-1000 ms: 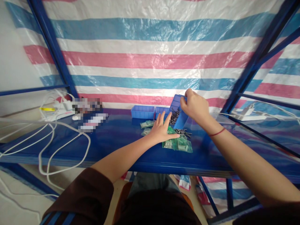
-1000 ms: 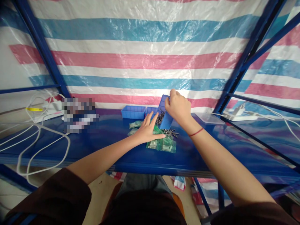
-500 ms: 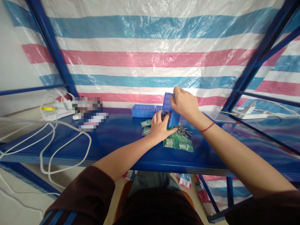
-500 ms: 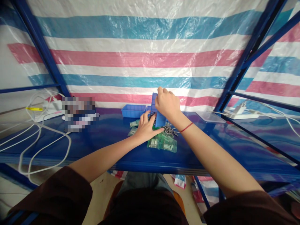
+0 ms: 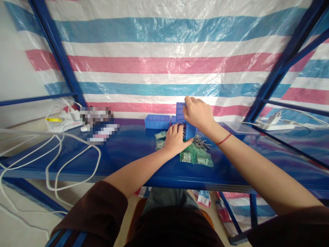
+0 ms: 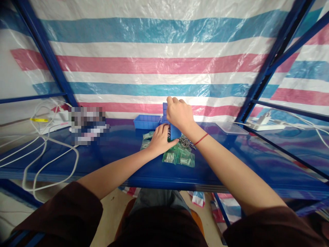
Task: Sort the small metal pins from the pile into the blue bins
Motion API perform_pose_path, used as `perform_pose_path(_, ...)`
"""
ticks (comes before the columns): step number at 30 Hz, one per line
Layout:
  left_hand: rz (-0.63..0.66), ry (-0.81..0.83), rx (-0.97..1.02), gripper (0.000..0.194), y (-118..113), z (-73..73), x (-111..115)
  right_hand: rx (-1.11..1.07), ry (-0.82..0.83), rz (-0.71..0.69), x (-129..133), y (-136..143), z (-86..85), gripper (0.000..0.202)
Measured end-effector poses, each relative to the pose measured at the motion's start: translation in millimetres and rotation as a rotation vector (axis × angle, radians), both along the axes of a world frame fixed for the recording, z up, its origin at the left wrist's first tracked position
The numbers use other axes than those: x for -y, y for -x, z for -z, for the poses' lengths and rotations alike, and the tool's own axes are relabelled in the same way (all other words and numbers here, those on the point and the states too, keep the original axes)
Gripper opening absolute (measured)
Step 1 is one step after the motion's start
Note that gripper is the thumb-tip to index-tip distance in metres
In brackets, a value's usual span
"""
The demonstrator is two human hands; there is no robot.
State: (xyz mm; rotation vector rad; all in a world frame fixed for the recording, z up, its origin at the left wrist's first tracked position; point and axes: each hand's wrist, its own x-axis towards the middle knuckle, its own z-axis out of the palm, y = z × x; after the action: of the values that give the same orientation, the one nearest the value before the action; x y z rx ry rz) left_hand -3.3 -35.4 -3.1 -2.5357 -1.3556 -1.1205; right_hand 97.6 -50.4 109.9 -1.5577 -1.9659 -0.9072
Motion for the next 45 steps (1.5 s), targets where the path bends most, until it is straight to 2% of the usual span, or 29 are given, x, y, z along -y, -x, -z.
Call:
perform_pose_path(4,0.01,0.004,-0.028,0.069,0.5,-0.4,-0.5,-0.002,-0.003,-0.007,1.4,-0.1,-0.4,0.028)
perform_pose_path(9,0.072,0.02,-0.081,0.059,1.3,-3.9,-1.5,0.004,0.003,0.0,1.4,0.3,-0.3,0.03)
perform_pose_path(18,-0.002,-0.01,-0.042,0.066,0.0,-2.0,-1.6,0.042,-0.041,-0.019,4.3,2.5,-0.8,0.026)
perform_pose_path(23,0.063,-0.006,-0.089,0.054,0.1,-2.4,-2.2,0.078,-0.065,-0.027,3.5,1.0,-1.6,0.026)
perform_pose_path(29,0.022,0.048,-0.087,0.048,1.0,-6.0,3.6,0.135,-0.068,-0.03,1.9,-5.7,-0.5,0.024)
perform_pose_path(38,0.031,0.068,-0.102,0.044,1.3,-8.8,5.2,0.228,-0.128,-0.064,9.7,-18.8,0.2,0.025)
perform_pose_path(42,0.027,0.082,-0.105,0.044,1.6,-8.7,4.8,0.212,-0.121,-0.07,17.8,-30.4,-1.9,0.026)
perform_pose_path(45,0.032,0.072,-0.094,0.046,2.0,-7.0,4.0,0.115,-0.14,-0.04,21.2,-45.1,-6.6,0.027)
